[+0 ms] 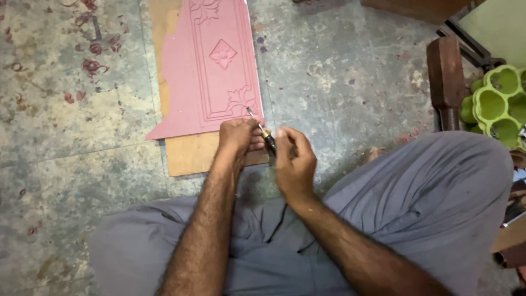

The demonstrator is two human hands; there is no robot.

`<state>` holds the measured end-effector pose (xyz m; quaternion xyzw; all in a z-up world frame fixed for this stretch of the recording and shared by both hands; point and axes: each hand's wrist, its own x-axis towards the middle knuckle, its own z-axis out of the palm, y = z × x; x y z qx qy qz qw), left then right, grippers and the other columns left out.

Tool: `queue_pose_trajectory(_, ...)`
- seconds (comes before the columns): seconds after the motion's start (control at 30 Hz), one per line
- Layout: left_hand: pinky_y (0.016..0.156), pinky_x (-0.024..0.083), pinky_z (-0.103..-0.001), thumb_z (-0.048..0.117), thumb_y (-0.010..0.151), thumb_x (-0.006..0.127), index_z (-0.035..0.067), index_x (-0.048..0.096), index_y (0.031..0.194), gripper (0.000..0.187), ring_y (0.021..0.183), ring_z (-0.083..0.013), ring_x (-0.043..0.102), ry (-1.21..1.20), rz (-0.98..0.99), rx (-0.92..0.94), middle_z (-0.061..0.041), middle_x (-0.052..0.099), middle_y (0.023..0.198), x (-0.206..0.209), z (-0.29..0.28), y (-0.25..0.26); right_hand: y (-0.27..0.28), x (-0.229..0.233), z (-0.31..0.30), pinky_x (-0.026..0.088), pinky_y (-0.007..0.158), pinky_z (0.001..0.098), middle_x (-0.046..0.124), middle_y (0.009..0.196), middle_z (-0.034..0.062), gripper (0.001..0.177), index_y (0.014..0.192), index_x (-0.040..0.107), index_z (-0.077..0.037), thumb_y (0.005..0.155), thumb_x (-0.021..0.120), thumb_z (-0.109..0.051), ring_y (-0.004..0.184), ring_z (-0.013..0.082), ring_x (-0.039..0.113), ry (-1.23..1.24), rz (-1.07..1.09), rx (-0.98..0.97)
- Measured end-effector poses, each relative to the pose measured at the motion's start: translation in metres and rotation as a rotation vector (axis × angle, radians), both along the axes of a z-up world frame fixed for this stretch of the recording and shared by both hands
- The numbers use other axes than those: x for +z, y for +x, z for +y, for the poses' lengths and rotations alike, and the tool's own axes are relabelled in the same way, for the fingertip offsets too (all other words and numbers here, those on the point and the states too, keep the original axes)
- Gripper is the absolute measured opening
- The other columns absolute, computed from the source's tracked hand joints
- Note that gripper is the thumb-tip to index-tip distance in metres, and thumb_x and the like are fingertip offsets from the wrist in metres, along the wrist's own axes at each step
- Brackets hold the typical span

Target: The person carves decorative floral patterns into a pink panel using a small chisel and a wooden mallet.

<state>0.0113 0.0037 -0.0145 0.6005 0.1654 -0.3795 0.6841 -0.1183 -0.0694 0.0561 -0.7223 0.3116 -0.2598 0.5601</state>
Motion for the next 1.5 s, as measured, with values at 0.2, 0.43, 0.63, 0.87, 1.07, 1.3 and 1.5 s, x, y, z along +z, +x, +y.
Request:
queue_pose_trajectory(0.2,0.047,0.059,-0.030,0.017,0.095,0.068,-0.004,0.070,0.088,0.023,0.051,-0.0182,0.067,-0.019,0.035,0.028,-0.014,0.072,0.074,-0.015,0.001,-0.001,0.012,-0.008,-0.016,0.054,0.074,0.0260,0.071,0.091,0.0055,0.031,0.105,0.068,0.001,0.107,0.058,-0.028,0.082,0.0096,0.065,0.075,-0.023,0.010)
queue_pose_trajectory(0.43,0.048,0.060,-0.030,0.016,0.094,0.067,-0.005,0.070,0.087,0.022,0.053,-0.0187,0.067,-0.034,0.016,0.059,-0.014,0.073,0.074,-0.016,-0.003,-0.001,0.023,-0.005,-0.026,0.052,0.067,0.0262,0.069,0.079,0.0044,0.035,0.089,0.069,0.001,0.107,0.061,-0.028,0.072,0.0089,0.063,0.102,0.051,0.010)
queue_pose_trajectory(0.63,0.049,0.060,-0.031,0.016,0.097,0.067,-0.003,0.068,0.087,0.022,0.054,-0.0175,0.066,-0.074,0.028,0.086,-0.011,0.068,0.073,-0.011,-0.005,0.000,0.028,0.002,-0.035,0.053,0.067,0.0226,0.075,0.083,0.0044,0.022,0.098,0.076,0.000,0.094,0.072,-0.021,0.075,0.0068,0.065,-0.077,0.198,0.202)
queue_pose_trajectory(0.87,0.047,0.054,-0.028,0.011,0.098,0.050,0.010,0.061,0.113,0.019,0.057,-0.0162,0.068,0.116,-0.287,0.107,-0.010,0.073,0.077,0.051,0.017,0.002,0.020,0.042,-0.083,0.055,0.063,0.0242,0.075,0.088,0.0041,0.026,0.116,0.073,-0.004,0.092,0.071,-0.015,0.072,0.0055,0.069,-0.030,0.335,0.369)
queue_pose_trajectory(1.07,0.053,0.058,-0.029,0.016,0.103,0.054,-0.006,0.073,0.096,0.030,0.063,-0.0157,0.071,0.197,-0.317,-0.052,-0.012,0.075,0.079,0.039,0.026,0.006,0.014,0.032,-0.081,0.056,0.077,0.0226,0.076,0.101,0.0027,0.028,0.115,0.073,-0.003,0.088,0.076,-0.012,0.087,0.0050,0.068,0.026,0.285,0.433)
queue_pose_trajectory(1.3,0.053,0.057,-0.030,0.030,0.102,0.059,0.002,0.071,0.091,0.032,0.062,-0.0150,0.071,0.014,0.011,-0.177,-0.009,0.074,0.077,0.014,0.004,-0.008,0.023,0.018,-0.066,0.057,0.072,0.0268,0.077,0.102,0.0089,0.026,0.112,0.075,-0.005,0.086,0.076,-0.012,0.081,0.0129,0.071,-0.182,0.302,0.474)
queue_pose_trajectory(1.5,0.054,0.058,-0.029,0.025,0.099,0.063,0.002,0.071,0.081,0.031,0.063,-0.0147,0.073,0.025,-0.055,-0.179,-0.009,0.076,0.075,0.006,0.002,-0.007,0.019,0.019,-0.054,0.056,0.071,0.0284,0.076,0.097,0.0121,0.022,0.107,0.076,-0.003,0.086,0.074,-0.010,0.078,0.0157,0.071,-0.238,0.303,0.444)
